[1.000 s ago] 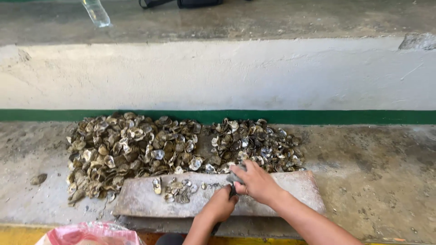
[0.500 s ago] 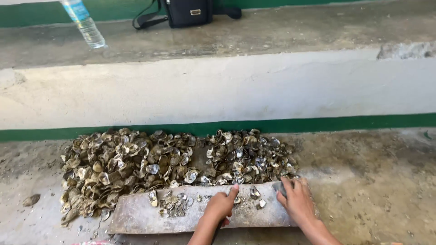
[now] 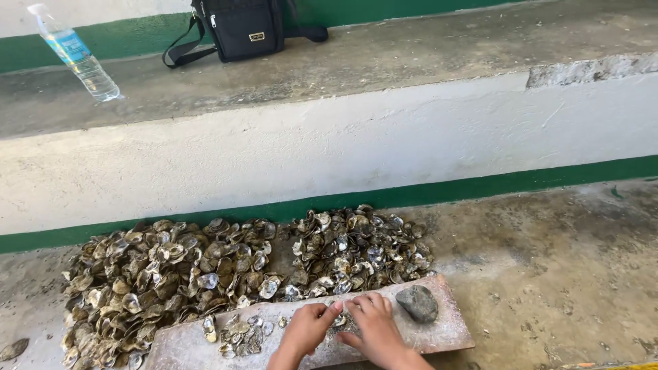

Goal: The person is using a metal tool and a stone to shuck and clean oyster shells on a concrete platform.

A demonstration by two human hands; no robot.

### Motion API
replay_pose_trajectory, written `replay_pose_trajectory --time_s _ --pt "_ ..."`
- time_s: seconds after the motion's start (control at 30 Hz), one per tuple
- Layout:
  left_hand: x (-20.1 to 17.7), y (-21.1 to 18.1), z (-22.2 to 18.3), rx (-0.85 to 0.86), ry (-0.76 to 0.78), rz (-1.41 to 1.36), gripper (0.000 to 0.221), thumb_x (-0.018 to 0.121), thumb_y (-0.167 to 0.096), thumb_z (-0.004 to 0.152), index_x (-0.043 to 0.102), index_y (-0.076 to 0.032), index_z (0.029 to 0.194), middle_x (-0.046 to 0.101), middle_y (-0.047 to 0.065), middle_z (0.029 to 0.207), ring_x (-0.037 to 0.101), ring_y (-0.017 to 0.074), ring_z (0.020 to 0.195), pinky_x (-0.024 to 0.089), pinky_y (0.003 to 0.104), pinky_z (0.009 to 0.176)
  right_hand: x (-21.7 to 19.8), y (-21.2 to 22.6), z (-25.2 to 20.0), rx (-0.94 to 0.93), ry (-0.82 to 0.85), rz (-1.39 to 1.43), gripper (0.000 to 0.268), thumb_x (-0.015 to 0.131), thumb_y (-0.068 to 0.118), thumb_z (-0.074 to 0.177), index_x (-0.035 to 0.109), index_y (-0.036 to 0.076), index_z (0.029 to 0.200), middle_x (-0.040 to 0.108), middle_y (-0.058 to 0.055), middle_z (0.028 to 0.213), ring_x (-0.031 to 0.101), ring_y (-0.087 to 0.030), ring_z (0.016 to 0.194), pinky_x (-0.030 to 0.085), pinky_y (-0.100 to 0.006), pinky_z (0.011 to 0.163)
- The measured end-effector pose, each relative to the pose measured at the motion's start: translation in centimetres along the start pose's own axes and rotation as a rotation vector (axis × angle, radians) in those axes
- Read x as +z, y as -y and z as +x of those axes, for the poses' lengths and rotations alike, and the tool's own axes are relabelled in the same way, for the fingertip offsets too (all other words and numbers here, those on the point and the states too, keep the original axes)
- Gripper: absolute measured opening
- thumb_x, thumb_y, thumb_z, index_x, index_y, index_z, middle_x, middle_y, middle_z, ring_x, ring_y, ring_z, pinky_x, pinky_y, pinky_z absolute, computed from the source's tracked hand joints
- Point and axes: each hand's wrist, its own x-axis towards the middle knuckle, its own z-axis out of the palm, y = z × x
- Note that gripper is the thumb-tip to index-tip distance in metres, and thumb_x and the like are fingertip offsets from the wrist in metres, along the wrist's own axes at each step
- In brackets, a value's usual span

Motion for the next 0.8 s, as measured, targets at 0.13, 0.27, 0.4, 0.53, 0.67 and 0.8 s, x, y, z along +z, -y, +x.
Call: replay_pose_trajectory --time_s 0.13,0.27,0.4,0.53,0.67,0.8 --pt "-1.2 -1.7 0.2 0.108 0.061 0.303 0.07 0.061 -0.068 0.095 0.072 0.0 0.083 0.054 0.002 0.05 0.049 0.0108 0.035 0.039 0.028 0.035 3.1 0.1 1.4 -0.012 -0.035 0.014 0.059 0.079 0.045 0.084 0.063 0.005 0.124 0.056 -0.01 0.12 0.043 -0.029 0.119 0.032 -0.047 0.101" --pt "-0.8 -2.9 -1.0 -0.179 0.076 -0.39 0.063 0.06 -0.06 0.095 0.062 0.0 0.078 0.051 0.005 0.05 0.042 0.018 0.031 0.035 0.033 0.031 3.4 -0.1 3.3 0.175 -0.01 0.061 0.048 0.076 0.047 0.084 0.067 0.011 0.115 0.057 -0.004 0.111 0.046 -0.022 0.112 0.036 -0.041 0.097" --pt "-0.8 -3.2 -3.2 0.025 0.033 -0.276 0.057 0.058 -0.057 0.095 0.066 -0.004 0.075 0.052 0.005 0.049 0.044 0.0158 0.03 0.034 0.03 0.03 0.3 0.4 2.2 0.177 -0.058 0.157 0.052 0.081 0.048 0.079 0.069 0.014 0.117 0.061 -0.002 0.111 0.047 -0.021 0.11 0.035 -0.04 0.096" --pt "-1.7 -2.4 -4.8 0.14 0.073 -0.299 0.054 0.059 -0.054 0.099 0.061 -0.004 0.078 0.052 0.003 0.05 0.045 0.0112 0.033 0.036 0.027 0.033 -1.4 0.2 1.4 0.007 -0.194 0.356 0.053 0.087 0.041 0.076 0.072 0.01 0.116 0.067 -0.005 0.108 0.052 -0.023 0.107 0.038 -0.039 0.095" --pt "-1.8 -1.2 -5.5 0.141 0.166 -0.318 0.053 0.055 -0.053 0.1 0.064 -0.004 0.082 0.05 0.002 0.049 0.043 0.0109 0.033 0.034 0.027 0.033 -2.1 -0.2 0.8 -0.165 -0.286 0.43 0.046 0.087 0.036 0.079 0.074 0.005 0.11 0.071 -0.007 0.102 0.061 -0.023 0.1 0.05 -0.036 0.087" --pt "-1.9 0.1 -5.7 0.171 0.139 -0.343 0.055 0.051 -0.055 0.099 0.067 -0.004 0.084 0.051 0.003 0.049 0.043 0.0129 0.031 0.033 0.027 0.032 -2.4 0.1 0.5 -0.328 -0.398 0.341 0.046 0.087 0.034 0.079 0.073 0.002 0.11 0.073 -0.008 0.102 0.063 -0.024 0.097 0.053 -0.034 0.082"
